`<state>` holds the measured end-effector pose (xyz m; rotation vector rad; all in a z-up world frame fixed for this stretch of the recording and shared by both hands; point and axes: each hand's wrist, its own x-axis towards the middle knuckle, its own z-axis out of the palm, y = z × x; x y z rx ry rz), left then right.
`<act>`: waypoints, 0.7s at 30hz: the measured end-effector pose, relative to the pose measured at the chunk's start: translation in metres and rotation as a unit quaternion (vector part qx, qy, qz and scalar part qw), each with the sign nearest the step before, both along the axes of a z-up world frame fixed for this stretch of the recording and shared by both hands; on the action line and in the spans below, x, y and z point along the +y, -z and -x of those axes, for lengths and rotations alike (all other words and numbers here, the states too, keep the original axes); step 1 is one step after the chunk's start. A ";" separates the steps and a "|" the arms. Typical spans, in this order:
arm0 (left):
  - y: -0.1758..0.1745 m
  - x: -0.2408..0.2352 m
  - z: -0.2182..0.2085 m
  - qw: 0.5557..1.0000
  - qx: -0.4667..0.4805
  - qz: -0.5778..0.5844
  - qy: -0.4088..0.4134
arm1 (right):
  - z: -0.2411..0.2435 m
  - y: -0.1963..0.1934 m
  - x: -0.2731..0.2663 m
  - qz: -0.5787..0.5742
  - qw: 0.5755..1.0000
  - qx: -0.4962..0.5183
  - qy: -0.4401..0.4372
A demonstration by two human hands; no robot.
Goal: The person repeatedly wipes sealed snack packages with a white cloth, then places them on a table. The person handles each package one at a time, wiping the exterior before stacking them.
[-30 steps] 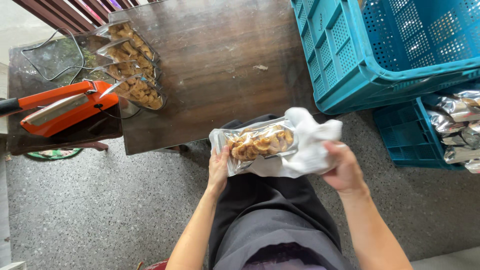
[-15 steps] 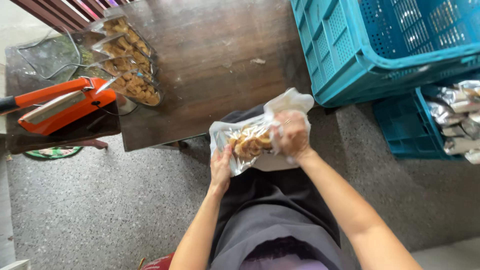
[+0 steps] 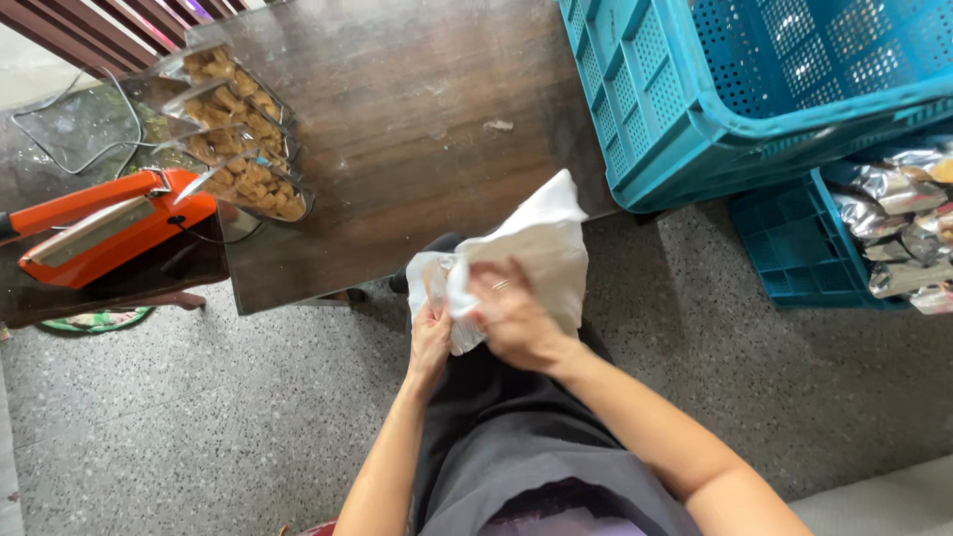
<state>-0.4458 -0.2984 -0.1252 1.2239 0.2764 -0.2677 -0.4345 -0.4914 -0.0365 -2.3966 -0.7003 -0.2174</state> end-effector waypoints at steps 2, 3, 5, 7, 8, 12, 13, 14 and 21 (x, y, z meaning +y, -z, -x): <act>0.004 0.006 0.005 1.000 -0.004 -0.028 0.002 | -0.006 0.006 0.028 0.075 0.993 -0.096 -0.003; 0.005 0.009 0.010 0.999 -0.004 -0.043 0.002 | -0.009 0.010 0.035 0.071 0.990 -0.124 -0.005; 0.003 0.009 0.011 1.000 -0.012 -0.016 0.000 | -0.019 0.017 0.030 0.060 0.986 -0.155 -0.014; -0.003 0.008 0.009 1.000 0.001 -0.019 0.001 | -0.034 0.030 0.008 0.051 0.987 -0.150 -0.020; -0.005 0.009 0.005 0.999 0.013 -0.035 -0.003 | -0.043 0.040 -0.005 0.062 0.989 -0.129 0.021; -0.020 0.005 -0.008 0.998 0.053 -0.016 -0.010 | -0.071 0.085 -0.068 -0.055 0.989 -0.109 0.082; -0.026 0.005 -0.009 0.999 0.045 -0.028 -0.008 | -0.073 0.092 -0.083 -0.102 0.989 -0.068 0.083; -0.032 0.005 -0.014 0.999 0.035 -0.040 -0.007 | -0.074 0.093 -0.101 -0.214 0.955 0.089 0.186; -0.104 0.024 -0.023 0.783 -0.465 -0.390 0.134 | -0.029 0.011 -0.167 -0.770 0.566 0.252 0.151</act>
